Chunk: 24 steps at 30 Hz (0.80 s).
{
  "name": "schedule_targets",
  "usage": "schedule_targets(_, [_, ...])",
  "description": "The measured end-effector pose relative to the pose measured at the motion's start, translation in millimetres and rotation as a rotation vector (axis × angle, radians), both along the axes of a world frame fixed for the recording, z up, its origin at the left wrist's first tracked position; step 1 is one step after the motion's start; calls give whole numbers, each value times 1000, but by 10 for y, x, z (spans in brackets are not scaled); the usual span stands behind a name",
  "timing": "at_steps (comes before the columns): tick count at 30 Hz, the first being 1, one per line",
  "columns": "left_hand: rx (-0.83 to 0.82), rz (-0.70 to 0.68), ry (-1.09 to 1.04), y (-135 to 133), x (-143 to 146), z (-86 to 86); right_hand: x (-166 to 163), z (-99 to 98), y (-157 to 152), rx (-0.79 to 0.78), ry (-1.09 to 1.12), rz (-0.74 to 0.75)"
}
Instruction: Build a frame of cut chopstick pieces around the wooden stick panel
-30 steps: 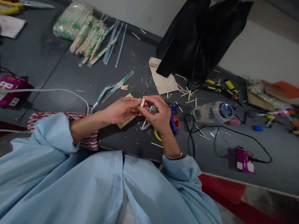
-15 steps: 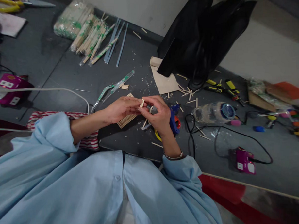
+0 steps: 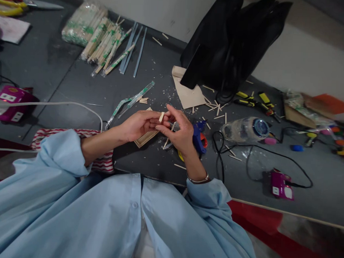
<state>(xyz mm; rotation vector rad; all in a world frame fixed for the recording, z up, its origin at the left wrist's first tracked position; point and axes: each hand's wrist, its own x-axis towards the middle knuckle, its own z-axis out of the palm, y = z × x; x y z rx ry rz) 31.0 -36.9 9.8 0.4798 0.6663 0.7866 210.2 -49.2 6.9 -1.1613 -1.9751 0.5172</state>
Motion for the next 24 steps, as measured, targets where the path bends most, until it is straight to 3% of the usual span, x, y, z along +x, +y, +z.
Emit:
schedule_targets(10, [29,-6,-77,-32,1,-17,3,6,-12,45,12,-2])
schedule_targets(24, [245,56,138,-22,-12,45,-26,63,-2,41,226,-56])
